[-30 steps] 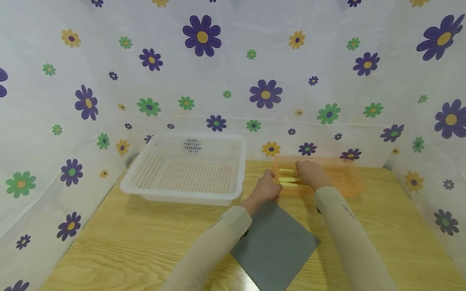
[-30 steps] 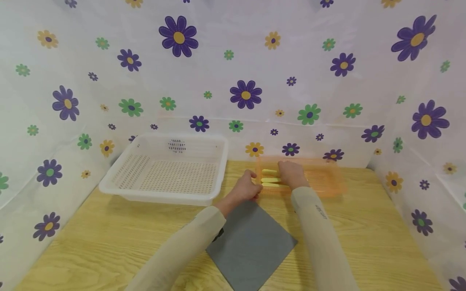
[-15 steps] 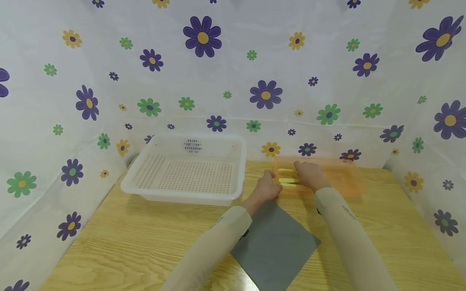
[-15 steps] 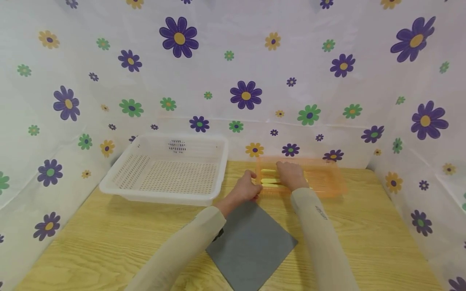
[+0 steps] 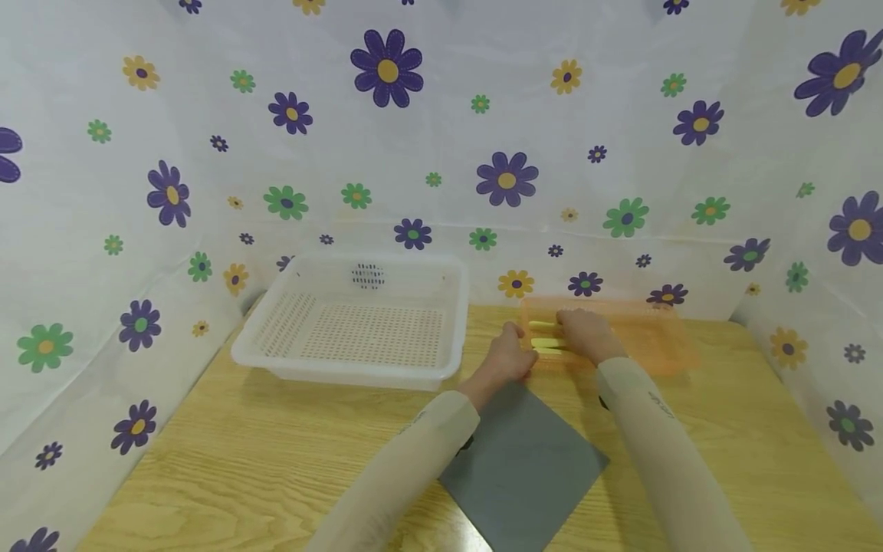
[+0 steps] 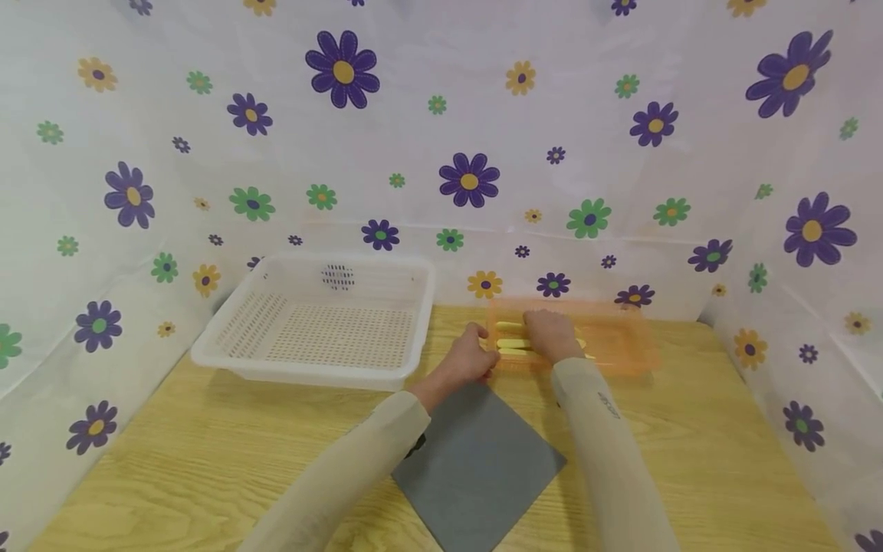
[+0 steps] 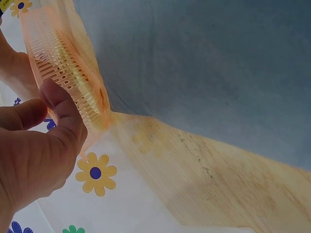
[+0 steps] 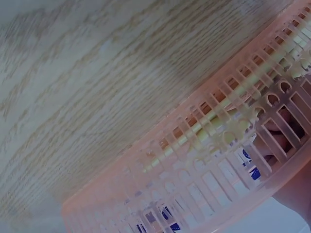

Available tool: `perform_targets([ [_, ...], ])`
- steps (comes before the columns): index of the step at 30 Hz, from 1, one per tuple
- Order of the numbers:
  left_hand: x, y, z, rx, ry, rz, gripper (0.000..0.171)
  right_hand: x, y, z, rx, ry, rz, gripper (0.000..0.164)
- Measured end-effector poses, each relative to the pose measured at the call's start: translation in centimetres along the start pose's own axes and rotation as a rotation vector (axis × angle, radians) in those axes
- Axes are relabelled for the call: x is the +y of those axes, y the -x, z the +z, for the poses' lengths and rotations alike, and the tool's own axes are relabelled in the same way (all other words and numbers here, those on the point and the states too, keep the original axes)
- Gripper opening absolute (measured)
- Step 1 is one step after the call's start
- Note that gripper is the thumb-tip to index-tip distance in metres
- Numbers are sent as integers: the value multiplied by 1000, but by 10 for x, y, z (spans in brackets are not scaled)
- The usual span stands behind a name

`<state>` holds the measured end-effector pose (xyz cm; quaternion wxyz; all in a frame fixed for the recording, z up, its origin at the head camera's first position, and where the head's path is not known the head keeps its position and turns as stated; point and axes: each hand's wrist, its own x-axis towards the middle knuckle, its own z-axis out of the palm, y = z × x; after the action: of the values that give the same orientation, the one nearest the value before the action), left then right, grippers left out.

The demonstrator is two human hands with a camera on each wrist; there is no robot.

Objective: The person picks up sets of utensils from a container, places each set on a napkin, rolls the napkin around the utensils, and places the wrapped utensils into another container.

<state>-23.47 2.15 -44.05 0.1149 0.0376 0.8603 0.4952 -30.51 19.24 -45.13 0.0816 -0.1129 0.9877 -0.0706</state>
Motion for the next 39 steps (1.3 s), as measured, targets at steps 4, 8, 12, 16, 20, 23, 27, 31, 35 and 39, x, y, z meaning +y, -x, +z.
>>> perform_targets([
  [4, 1, -1, 0, -6, 10, 4, 41, -1, 1, -2, 2, -21, 20, 16],
  [8, 1, -2, 0, -5, 7, 14, 41, -2, 2, -6, 21, -20, 18, 18],
  [12, 1, -2, -1, 5, 2, 23, 41, -5, 2, -11, 57, -49, 19, 20],
  [16, 0, -2, -1, 5, 4, 18, 41, -7, 2, -13, 69, -73, 23, 19],
  [20, -1, -3, -1, 6, 10, 8, 41, -8, 2, -13, 78, -107, 28, 21],
  [23, -2, -3, 0, 9, -3, 8, 41, -7, 2, -13, 88, -142, 31, 23],
  [27, -3, -2, -1, -1, -14, 11, 40, -5, 4, -12, 129, -174, 12, 20],
  [31, -3, 0, -2, -14, -7, 17, 40, -4, 6, -11, 181, -195, -15, 21],
  [35, -2, 2, -3, -17, -4, 21, 40, -3, 10, -11, 231, -246, 3, 31],
  [39, -2, 2, -3, -15, -3, 26, 41, -4, 15, -12, 283, -335, 37, 33],
])
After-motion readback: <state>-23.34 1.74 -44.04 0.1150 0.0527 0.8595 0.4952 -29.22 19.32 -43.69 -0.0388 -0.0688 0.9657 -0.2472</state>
